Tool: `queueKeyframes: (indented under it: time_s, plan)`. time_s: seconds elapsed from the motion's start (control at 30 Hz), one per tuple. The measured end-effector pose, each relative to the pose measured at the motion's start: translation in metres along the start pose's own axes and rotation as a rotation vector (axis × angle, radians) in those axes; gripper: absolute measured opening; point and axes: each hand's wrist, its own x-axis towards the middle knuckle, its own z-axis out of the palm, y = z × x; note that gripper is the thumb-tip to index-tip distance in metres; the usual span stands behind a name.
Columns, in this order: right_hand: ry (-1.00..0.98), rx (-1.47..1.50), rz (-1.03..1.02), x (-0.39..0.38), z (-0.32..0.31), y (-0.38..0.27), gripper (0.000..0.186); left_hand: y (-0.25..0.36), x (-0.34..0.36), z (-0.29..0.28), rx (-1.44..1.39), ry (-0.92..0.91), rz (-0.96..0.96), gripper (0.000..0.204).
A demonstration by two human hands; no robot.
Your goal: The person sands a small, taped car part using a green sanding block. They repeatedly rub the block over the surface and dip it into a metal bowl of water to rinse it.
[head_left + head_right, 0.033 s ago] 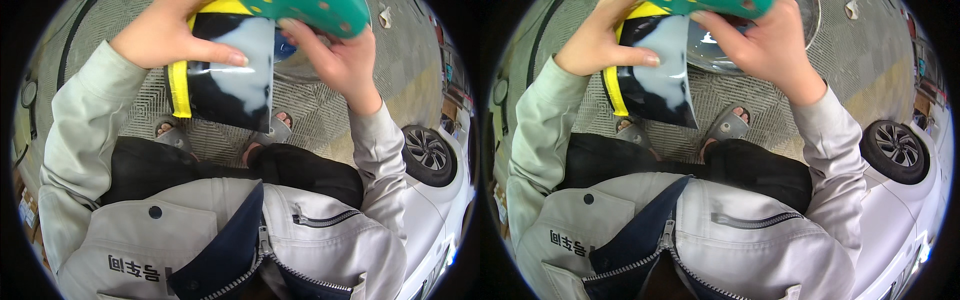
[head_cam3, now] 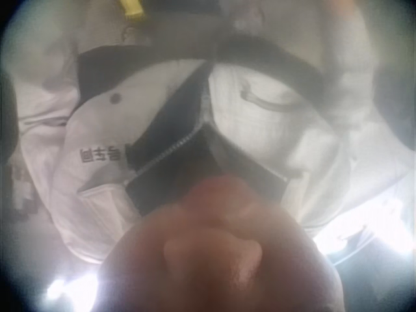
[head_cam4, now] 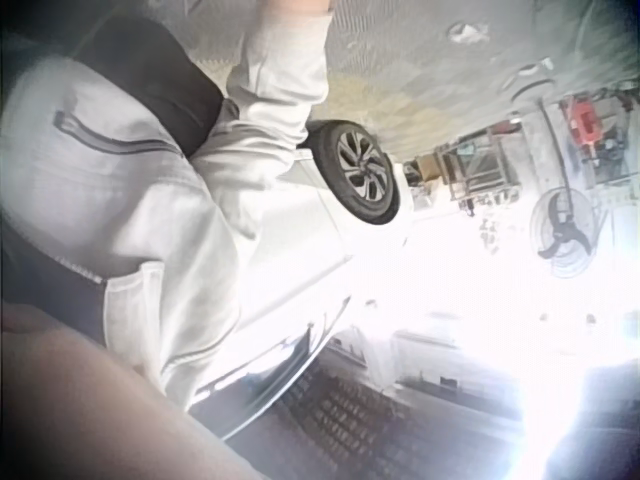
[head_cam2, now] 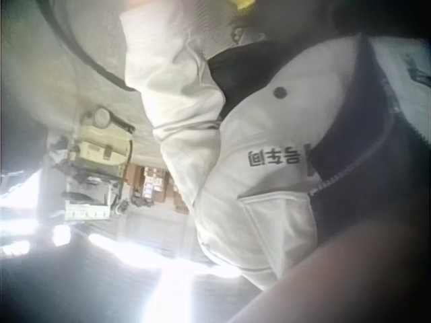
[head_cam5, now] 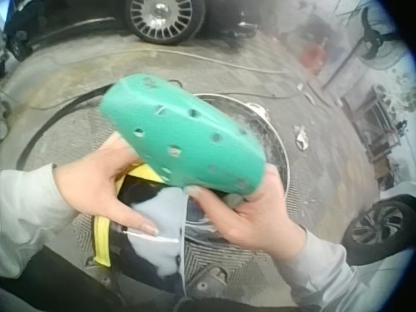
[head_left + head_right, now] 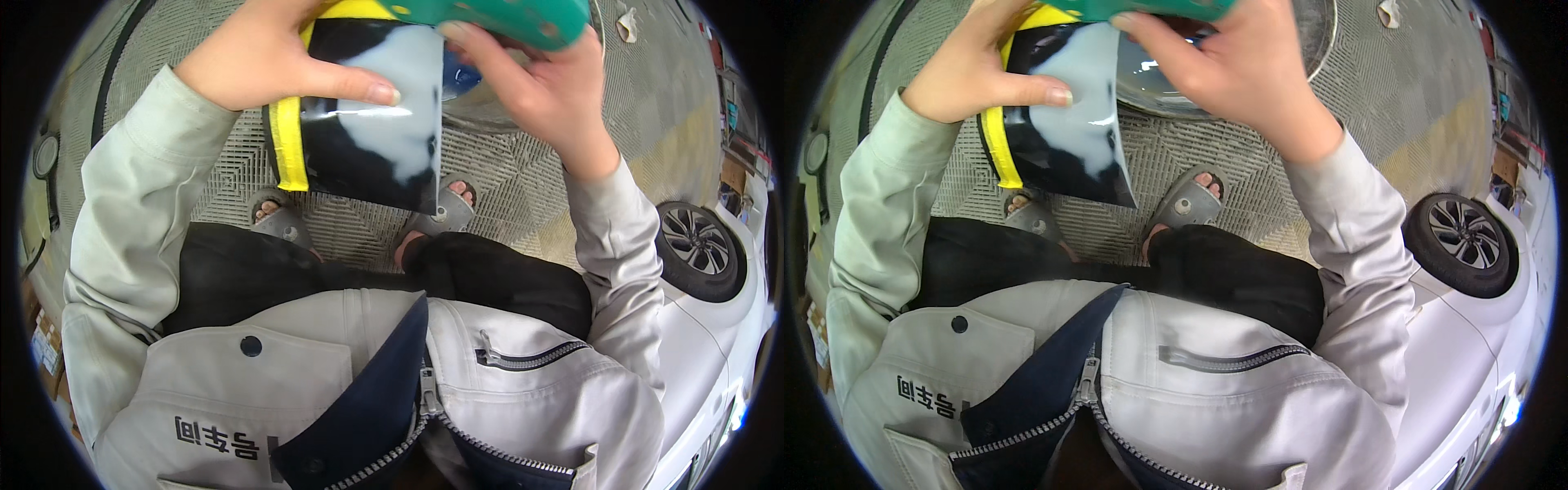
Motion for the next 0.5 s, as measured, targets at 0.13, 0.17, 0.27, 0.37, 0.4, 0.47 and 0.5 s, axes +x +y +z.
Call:
queueKeyframes:
  time_s: [0.13,0.17,0.27,0.37,0.4,0.47,0.5]
  plan:
    - [-0.049,-0.004,0.035,-0.004,0.009,0.005,0.018,-0.001,0.003,-0.001,0.103,-0.087,-0.033,0.115]
    - [-0.055,0.022,0.078,-0.006,0.009,0.008,0.019,-0.001,0.004,-0.001,0.115,-0.061,-0.006,0.115]
    - [0.097,-0.111,-0.068,0.005,0.011,-0.002,0.018,-0.004,0.007,0.0,0.066,-0.046,0.046,0.115]
    - [-0.023,-0.02,-0.063,0.003,0.0,0.0,0.022,-0.004,0.007,-0.002,0.121,-0.079,0.005,0.115]
    - [0.027,0.015,-0.051,0.002,-0.001,0.0,0.022,-0.002,0.007,-0.001,0.154,-0.123,-0.058,0.114]
    - [0.101,0.107,-0.035,0.003,-0.002,0.003,0.02,0.002,0.007,-0.001,0.108,-0.068,-0.027,0.113]
    - [0.068,0.076,-0.094,0.003,0.0,0.007,0.02,0.003,0.008,0.001,0.078,-0.043,-0.008,0.112]
